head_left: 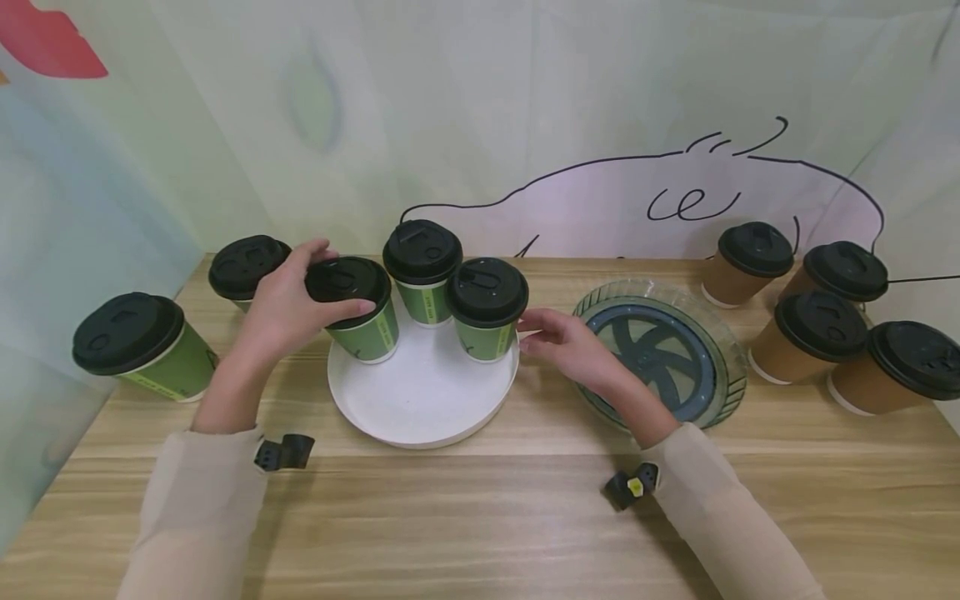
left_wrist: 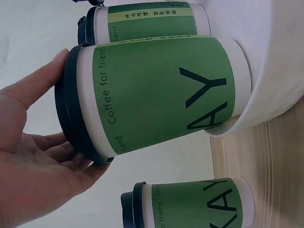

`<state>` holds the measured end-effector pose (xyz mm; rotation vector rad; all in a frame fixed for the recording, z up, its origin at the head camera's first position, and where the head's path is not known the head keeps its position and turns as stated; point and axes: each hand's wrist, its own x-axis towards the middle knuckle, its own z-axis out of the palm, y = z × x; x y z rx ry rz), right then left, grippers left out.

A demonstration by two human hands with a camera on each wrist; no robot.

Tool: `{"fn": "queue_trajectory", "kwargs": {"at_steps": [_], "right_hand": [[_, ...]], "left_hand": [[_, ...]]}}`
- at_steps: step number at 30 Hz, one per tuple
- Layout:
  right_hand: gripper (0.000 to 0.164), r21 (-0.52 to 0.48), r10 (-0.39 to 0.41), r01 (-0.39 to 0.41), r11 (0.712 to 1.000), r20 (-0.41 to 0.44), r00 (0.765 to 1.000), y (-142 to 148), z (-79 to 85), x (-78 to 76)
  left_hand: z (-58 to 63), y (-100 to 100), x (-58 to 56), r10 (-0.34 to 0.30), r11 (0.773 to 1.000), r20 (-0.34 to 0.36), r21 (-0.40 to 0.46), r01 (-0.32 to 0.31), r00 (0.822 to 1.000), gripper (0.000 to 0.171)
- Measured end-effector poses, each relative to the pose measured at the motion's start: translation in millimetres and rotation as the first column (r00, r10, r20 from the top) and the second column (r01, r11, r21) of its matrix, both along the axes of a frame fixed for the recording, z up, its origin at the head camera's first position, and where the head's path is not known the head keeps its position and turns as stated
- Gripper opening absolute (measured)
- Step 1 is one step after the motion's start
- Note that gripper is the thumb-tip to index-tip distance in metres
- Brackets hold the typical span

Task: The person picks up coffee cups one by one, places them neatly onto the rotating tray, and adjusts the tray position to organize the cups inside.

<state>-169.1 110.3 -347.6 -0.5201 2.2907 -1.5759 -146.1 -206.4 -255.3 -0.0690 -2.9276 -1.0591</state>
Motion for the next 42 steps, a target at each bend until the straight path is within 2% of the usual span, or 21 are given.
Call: {"fn": "queue_trajectory", "kwargs": {"at_steps": [22,42], "right_hand": [[0.042,-0.001,-0.004,0.004,1.0,0.005,1.0,0.6,-1.0,0.1],[0.041,-0.013,0.001,-0.001,1.0,0.004,1.0,0.0,-0.6,-1.6]], "left_hand": [[-7.2,-0.9,-1.0,-0.021,0.999,-0.011,0.026,0.021,1.0,0.096],[-4.5,-4.7,2.7,-0.021,0.999,-0.011,0.046,0.022,1.0,0.1]]}}
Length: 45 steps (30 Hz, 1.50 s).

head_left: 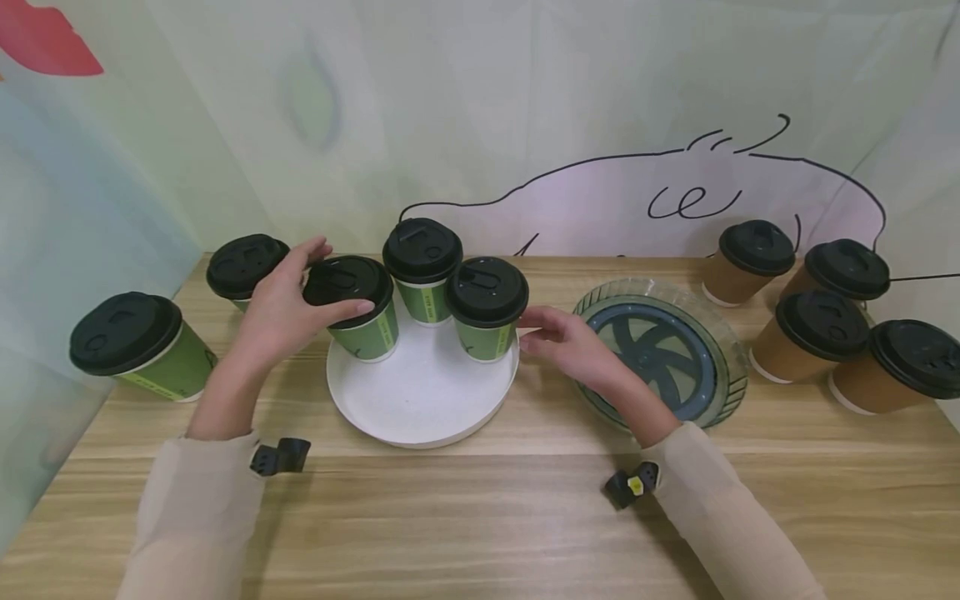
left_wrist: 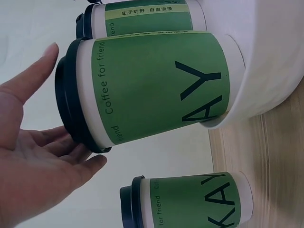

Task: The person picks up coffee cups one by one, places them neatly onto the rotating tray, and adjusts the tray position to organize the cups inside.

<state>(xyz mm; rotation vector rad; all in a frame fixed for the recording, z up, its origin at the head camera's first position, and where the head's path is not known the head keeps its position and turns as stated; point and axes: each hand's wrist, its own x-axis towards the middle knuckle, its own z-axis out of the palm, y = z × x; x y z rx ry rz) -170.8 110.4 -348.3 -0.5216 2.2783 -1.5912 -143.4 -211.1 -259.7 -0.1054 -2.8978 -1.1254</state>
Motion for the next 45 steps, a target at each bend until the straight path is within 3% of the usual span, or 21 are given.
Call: {"fn": "queue_trajectory", "kwargs": {"at_steps": [14,23,33,45], "right_hand": [[0.042,0.04,-0.03,0.03,0.999,0.001,1.0,-0.7,1.2,-1.7],[0.04,0.007,-0.017,0.017,1.0,-0.012,1.0,-0.5,0.9,-1.7],[0.037,0.009,-0.013,0.013,1.0,-0.025,1.0,-0.3,2.3,-0.4],[0.037,-0.012,-0.013,0.013,1.0,-0.024,1.0,-1.0,1.1,0.3]], "left_hand": [[1.8,-14.0,10.4,0.025,0.998,-0.029,0.055,-0.024,0.999,0.092],[2.1,-20.1,15.7,0.039,0.997,-0.052,0.075,-0.035,0.998,0.08],[2.4,-27.8,22.4,0.058,0.994,-0.024,0.091,-0.056,0.998,0.083],[2.5,-39.6,29.6,0.106,0.993,-0.058,0.057,-0.103,0.993,0.082]]}}
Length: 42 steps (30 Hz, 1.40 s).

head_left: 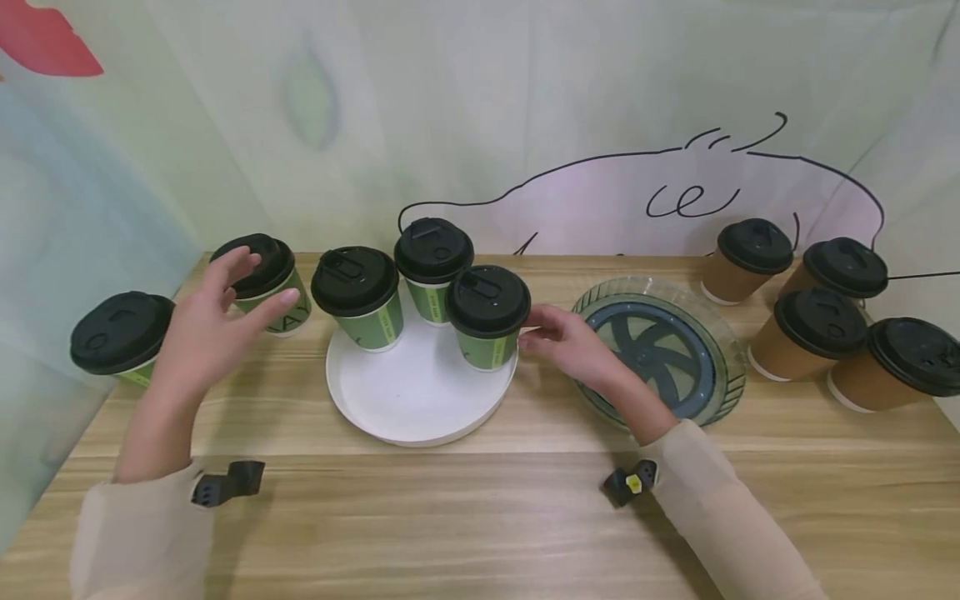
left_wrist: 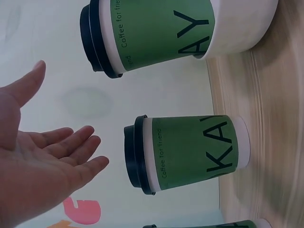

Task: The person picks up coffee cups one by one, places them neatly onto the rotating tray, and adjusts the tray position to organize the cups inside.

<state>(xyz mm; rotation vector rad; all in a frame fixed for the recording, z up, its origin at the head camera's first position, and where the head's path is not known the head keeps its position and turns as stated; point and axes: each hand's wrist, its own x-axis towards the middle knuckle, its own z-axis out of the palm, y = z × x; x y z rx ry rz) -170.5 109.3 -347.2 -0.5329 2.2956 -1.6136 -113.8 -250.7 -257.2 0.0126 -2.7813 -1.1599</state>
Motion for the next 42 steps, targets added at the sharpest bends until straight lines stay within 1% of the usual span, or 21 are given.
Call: {"fn": "queue_trajectory", "kwargs": {"at_steps": [4,11,21,28,33,36,37,38,42], "right_hand": [[0.037,0.006,-0.003,0.003,1.0,-0.001,1.0,0.2,0.1,0.0],[0.037,0.004,0.002,-0.002,1.0,-0.006,1.0,0.6,0.1,1.0],[0.037,0.008,-0.002,0.002,1.0,-0.002,1.0,0.3,0.4,0.6],[0.039,0.008,-0.008,0.008,1.0,0.002,1.0,0.6,-0.3,0.3],[0.04,0.009,-0.008,0.008,1.0,-0.003,1.0,0.7,0.0,0.9],[0.04,0.008,-0.008,0.008,1.0,-0.002,1.0,0.7,-0.2,0.9],[0.04,0.009,-0.008,0.008,1.0,0.0,1.0,0.7,-0.3,0.8],[0.04,0.009,-0.009,0.009,1.0,0.001,1.0,0.7,-0.7,0.4],[0.039,0.009,-0.012,0.012,1.0,0.005,1.0,0.8,-1.3,-0.7]], "left_hand": [[0.8,-4.9,2.9,0.019,1.0,-0.007,-0.024,-0.019,1.0,0.081],[4.3,-13.5,8.5,0.076,0.996,0.028,-0.054,-0.075,0.997,0.082],[8.1,-32.5,15.9,0.129,0.986,0.034,-0.109,-0.125,0.991,0.082],[6.9,-42.2,18.8,0.177,0.978,0.027,-0.117,-0.173,0.984,0.083],[4.8,-47.8,22.3,0.198,0.975,0.002,-0.1,-0.197,0.98,0.086],[3.2,-54.6,23.7,0.204,0.974,-0.004,-0.099,-0.203,0.979,0.087],[2.4,-57.0,23.9,0.206,0.973,-0.004,-0.102,-0.206,0.978,0.087],[0.3,-60.2,23.2,0.222,0.968,-0.007,-0.116,-0.221,0.975,0.088],[-2.7,-67.5,24.9,0.239,0.962,-0.005,-0.138,-0.237,0.971,0.089]]}}
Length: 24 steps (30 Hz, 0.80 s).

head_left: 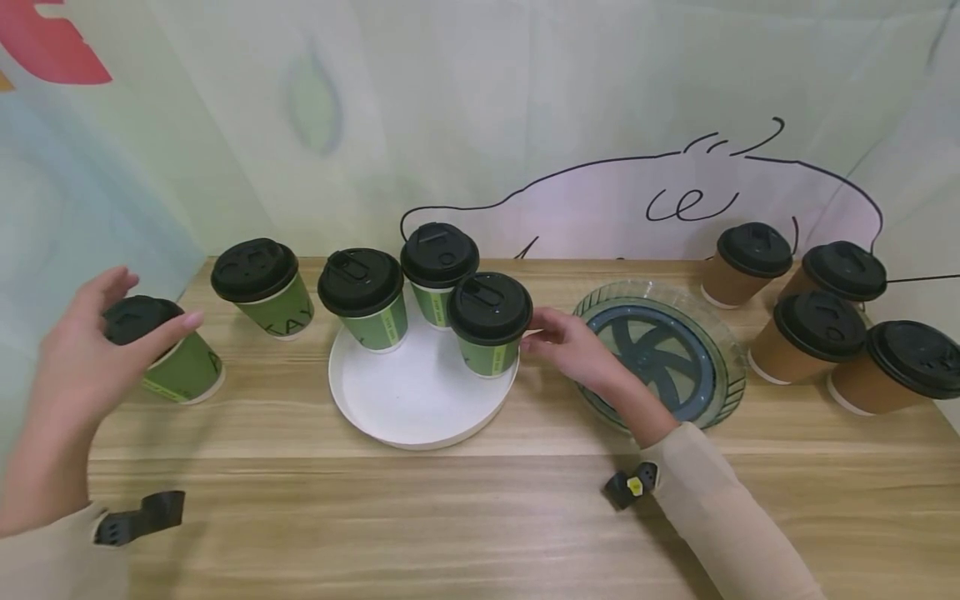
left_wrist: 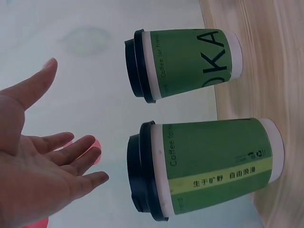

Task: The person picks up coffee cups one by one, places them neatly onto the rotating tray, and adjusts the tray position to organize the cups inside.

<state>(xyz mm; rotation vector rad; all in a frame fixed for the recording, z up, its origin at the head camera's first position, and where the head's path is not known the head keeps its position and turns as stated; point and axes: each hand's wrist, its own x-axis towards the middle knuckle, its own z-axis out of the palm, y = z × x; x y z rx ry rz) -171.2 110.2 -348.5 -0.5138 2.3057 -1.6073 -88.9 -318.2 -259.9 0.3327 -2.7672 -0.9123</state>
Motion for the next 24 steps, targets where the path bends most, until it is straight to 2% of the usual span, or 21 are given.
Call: {"fn": "queue_trajectory", "kwargs": {"at_steps": [7,24], "right_hand": [[0.039,0.0,0.003,-0.003,1.0,-0.012,1.0,0.5,-0.5,0.8],[0.039,-0.012,0.013,-0.014,1.0,-0.028,1.0,0.7,-1.0,-0.1]], "left_hand": [[-1.7,-3.9,4.9,0.027,0.999,0.02,-0.023,-0.026,0.999,0.09],[-5.8,-13.0,11.1,0.058,0.998,0.07,-0.003,-0.058,0.996,0.091]]}}
